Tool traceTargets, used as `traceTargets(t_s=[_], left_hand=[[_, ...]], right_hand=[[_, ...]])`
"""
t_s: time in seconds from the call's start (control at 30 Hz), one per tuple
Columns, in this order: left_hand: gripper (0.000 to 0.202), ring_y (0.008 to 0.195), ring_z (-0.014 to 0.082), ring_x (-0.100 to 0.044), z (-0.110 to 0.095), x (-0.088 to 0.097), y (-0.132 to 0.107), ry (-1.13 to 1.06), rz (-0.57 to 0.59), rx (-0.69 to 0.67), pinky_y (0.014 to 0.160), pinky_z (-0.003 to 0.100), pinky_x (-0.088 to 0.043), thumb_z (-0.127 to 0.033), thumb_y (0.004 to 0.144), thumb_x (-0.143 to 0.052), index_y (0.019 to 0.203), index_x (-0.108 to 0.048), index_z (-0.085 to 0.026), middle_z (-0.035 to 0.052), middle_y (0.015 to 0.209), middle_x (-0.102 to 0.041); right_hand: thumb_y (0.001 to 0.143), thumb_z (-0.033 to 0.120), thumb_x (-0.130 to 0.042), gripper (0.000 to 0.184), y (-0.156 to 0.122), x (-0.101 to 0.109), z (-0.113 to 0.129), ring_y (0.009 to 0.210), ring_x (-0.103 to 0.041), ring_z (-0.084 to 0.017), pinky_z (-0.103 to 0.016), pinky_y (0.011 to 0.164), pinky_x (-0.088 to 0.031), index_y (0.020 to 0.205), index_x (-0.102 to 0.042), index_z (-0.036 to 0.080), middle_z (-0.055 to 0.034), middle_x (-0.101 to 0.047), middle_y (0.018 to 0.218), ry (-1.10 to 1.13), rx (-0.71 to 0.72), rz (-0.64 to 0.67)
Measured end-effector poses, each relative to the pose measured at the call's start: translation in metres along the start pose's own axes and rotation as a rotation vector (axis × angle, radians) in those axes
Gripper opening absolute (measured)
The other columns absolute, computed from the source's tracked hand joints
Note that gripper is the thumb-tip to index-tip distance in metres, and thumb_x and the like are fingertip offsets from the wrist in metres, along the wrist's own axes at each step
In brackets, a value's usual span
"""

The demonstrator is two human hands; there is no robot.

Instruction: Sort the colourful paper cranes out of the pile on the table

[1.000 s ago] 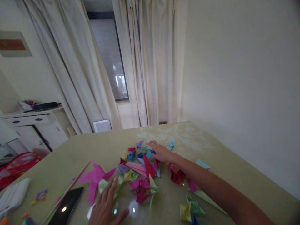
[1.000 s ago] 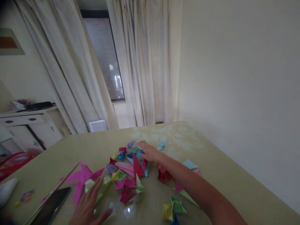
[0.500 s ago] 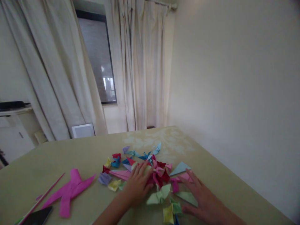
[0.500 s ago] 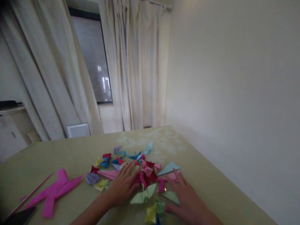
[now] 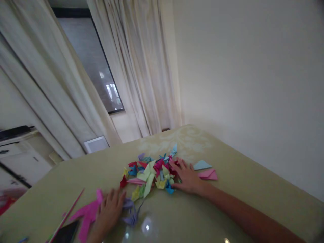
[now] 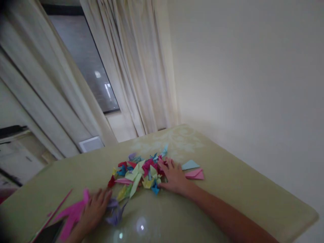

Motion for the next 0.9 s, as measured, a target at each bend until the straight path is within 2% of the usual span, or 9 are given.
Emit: traceTargets(t_s=[0.13, 0.23, 0.37, 0.5, 0.63, 0.7, 0.77, 0.8, 0.9], left_hand=[[0.06, 0.158, 0.0359, -0.037, -0.075, -0.005, -0.045, -0.052, 0.028, 0.087, 0.124, 0.061, -0.039, -0.034, 0.103, -0.043, 0.163, -0.043, -0.035, 0.006, 0.17, -0.043], [0.072, 0.159, 0.0326, -0.036, -0.132, 0.001, -0.052, -0.115, -0.047, 0.049, 0.124, 0.058, -0.041, -0.044, 0.106, -0.044, 0.172, -0.018, -0.03, 0.0095, 0.175, -0.033], [0.091, 0.159, 0.0382, -0.033, -0.176, 0.006, -0.033, -0.041, -0.148, -0.028, 0.122, 0.058, -0.041, -0.05, 0.092, -0.069, 0.17, -0.027, -0.028, 0.0123, 0.176, -0.03], [0.093, 0.155, 0.0344, -0.039, -0.194, 0.025, 0.005, 0.04, -0.206, -0.154, 0.12, 0.052, -0.045, -0.035, 0.091, -0.073, 0.17, -0.025, -0.032, 0.0081, 0.174, -0.036], [0.081, 0.155, 0.0338, -0.039, -0.168, 0.064, 0.056, 0.078, -0.269, -0.175, 0.125, 0.054, -0.036, -0.027, 0.093, -0.071, 0.165, -0.036, -0.036, 0.0066, 0.174, -0.035], [0.073, 0.158, 0.0408, -0.032, -0.131, 0.08, 0.083, 0.054, -0.278, -0.027, 0.127, 0.062, -0.027, -0.04, 0.093, -0.071, 0.161, -0.047, -0.03, 0.0132, 0.172, -0.038], [0.085, 0.159, 0.0516, -0.023, -0.085, 0.083, 0.103, -0.033, -0.221, 0.222, 0.123, 0.076, -0.02, -0.059, 0.087, -0.073, 0.16, -0.047, -0.025, 0.019, 0.172, -0.036], [0.089, 0.157, 0.0534, -0.027, -0.066, 0.079, 0.109, -0.115, -0.158, 0.312, 0.121, 0.078, -0.023, -0.063, 0.085, -0.072, 0.16, -0.046, -0.023, 0.0212, 0.171, -0.037], [0.08, 0.135, 0.0438, -0.061, -0.032, 0.065, 0.112, -0.226, -0.078, 0.302, 0.113, 0.058, -0.049, -0.056, 0.087, -0.068, 0.153, -0.051, -0.013, 0.0233, 0.147, -0.064]], right_hand=[[0.087, 0.061, -0.078, 0.1, 0.067, -0.016, 0.039, 0.158, -0.025, -0.052, -0.074, 0.121, -0.025, 0.169, -0.031, 0.031, -0.0222, -0.024, 0.175, 0.036, 0.148, -0.032], [0.09, 0.051, -0.078, 0.08, 0.098, -0.03, 0.075, 0.15, -0.042, -0.044, -0.062, 0.121, -0.035, 0.16, -0.048, 0.026, -0.0211, -0.043, 0.165, 0.068, 0.277, -0.011], [0.099, 0.039, -0.073, 0.049, 0.11, -0.031, 0.108, 0.126, -0.064, -0.031, -0.054, 0.107, -0.054, 0.143, -0.061, 0.02, -0.0132, -0.063, 0.144, 0.14, 0.478, 0.038], [0.101, 0.028, -0.064, 0.051, 0.091, -0.006, 0.092, 0.124, -0.067, -0.024, -0.04, 0.109, -0.054, 0.152, -0.055, 0.024, -0.009, -0.066, 0.146, 0.204, 0.511, 0.0], [0.102, 0.036, -0.058, 0.057, 0.046, 0.025, 0.032, 0.142, -0.056, -0.031, -0.049, 0.121, -0.042, 0.156, -0.053, 0.018, -0.018, -0.057, 0.156, 0.161, 0.376, -0.075], [0.097, 0.049, -0.066, 0.068, 0.017, 0.032, -0.002, 0.153, -0.042, -0.04, -0.06, 0.124, -0.034, 0.157, -0.053, 0.019, -0.0223, -0.046, 0.165, 0.089, 0.256, -0.08], [0.085, 0.06, -0.077, 0.088, -0.012, 0.03, -0.035, 0.159, -0.028, -0.046, -0.066, 0.125, -0.027, 0.161, -0.048, 0.025, -0.0205, -0.029, 0.174, -0.024, 0.064, -0.033], [0.082, 0.063, -0.079, 0.096, -0.025, 0.027, -0.048, 0.16, -0.024, -0.047, -0.067, 0.125, -0.026, 0.164, -0.045, 0.027, -0.0194, -0.022, 0.177, -0.066, -0.014, -0.002], [0.091, 0.068, -0.066, 0.089, -0.053, 0.011, -0.066, 0.162, -0.024, -0.042, -0.063, 0.127, -0.026, 0.167, -0.039, 0.029, -0.018, -0.022, 0.177, -0.089, -0.063, 0.047]])
Point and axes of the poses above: each hand's wrist, its own y-axis towards the middle knuckle, its own x-axis out of the back of the hand, z = x × y, the point moved 4 cm from there along y, towards the middle knuckle
